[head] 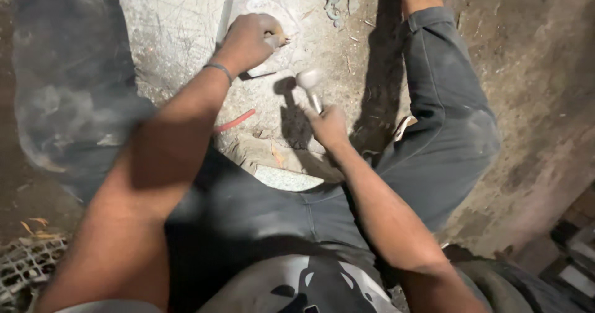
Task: The person sits on the floor and carves a circular design into a flat stone slab using a hammer and chisel. They repeatedly strike the chisel to remove material and occasionally use pliers to adjust or remove small pieces.
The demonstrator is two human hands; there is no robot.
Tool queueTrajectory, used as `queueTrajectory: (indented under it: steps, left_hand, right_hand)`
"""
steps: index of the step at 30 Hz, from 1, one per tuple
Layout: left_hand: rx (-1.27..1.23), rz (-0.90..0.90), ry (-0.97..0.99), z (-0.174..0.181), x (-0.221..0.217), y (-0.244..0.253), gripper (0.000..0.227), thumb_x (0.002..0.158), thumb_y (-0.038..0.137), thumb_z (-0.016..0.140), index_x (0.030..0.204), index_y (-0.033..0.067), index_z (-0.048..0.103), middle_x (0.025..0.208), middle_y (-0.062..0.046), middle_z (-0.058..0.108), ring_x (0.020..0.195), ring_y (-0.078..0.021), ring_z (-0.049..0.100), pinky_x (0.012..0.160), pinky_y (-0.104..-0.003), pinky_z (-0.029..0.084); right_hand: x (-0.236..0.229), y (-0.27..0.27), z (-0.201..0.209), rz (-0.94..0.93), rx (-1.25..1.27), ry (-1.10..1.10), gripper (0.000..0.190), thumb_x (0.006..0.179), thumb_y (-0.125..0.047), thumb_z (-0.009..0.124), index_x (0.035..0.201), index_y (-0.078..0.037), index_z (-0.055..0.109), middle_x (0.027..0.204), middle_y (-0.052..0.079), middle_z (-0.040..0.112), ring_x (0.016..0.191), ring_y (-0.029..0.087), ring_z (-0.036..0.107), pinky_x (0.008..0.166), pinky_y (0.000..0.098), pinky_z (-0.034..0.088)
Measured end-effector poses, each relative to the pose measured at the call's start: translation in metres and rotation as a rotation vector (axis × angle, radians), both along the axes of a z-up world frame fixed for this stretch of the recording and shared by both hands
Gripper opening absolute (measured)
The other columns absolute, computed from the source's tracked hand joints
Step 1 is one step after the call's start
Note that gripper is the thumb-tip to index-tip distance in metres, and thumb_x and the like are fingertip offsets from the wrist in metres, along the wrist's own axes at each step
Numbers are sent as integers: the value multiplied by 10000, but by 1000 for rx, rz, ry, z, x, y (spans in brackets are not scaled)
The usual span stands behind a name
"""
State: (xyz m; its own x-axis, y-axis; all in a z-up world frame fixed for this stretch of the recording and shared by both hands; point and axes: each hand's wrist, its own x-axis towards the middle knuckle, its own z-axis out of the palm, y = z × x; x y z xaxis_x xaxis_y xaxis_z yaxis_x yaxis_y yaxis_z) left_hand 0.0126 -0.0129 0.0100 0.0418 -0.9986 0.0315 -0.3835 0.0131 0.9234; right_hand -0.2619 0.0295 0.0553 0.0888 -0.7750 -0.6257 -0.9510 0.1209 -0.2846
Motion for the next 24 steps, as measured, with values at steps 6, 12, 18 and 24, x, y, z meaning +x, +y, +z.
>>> queueTrajectory:
  steps: [6, 12, 18, 24]
  left_hand:
    - [552, -31, 501, 24, 9, -4, 172, 960, 158, 655, 1012, 19, 741, 839, -65, 754, 653, -97, 675, 540, -261, 524]
    - [630, -64, 494, 27, 10, -3, 155, 979, 161, 626, 980, 35, 717, 820, -54, 748, 640, -105, 689, 514, -255, 522]
    - [189, 46, 4, 7, 2, 2, 107, 901, 141, 791, 905, 43, 746, 859, -152, 752, 736, -270, 739, 688, -366, 563]
    - [27, -52, -227, 0, -7, 10, 53, 846, 52, 716, 893, 29, 707, 918, -197, 698, 878, -425, 665, 767, -511, 511]
  right_hand:
    - [13, -10, -21, 155, 139, 54, 398, 822, -409, 815, 979, -45, 782, 866, 190, 747, 789, 338, 732, 734, 447, 548]
    - [22, -29, -8, -16, -32, -213, 345, 893, -377, 754, 1001, -50, 723, 876, 181, 765, 810, 307, 760, 783, 429, 581]
    - [10, -2, -48, 389, 101, 184, 482, 771, -410, 852, 1009, -12, 721, 1068, 249, 704, 961, 393, 683, 827, 475, 549]
    - [-8, 13, -71, 534, 222, 283, 351, 802, -310, 774, 1039, -52, 754, 1050, 222, 733, 1001, 381, 709, 880, 483, 552]
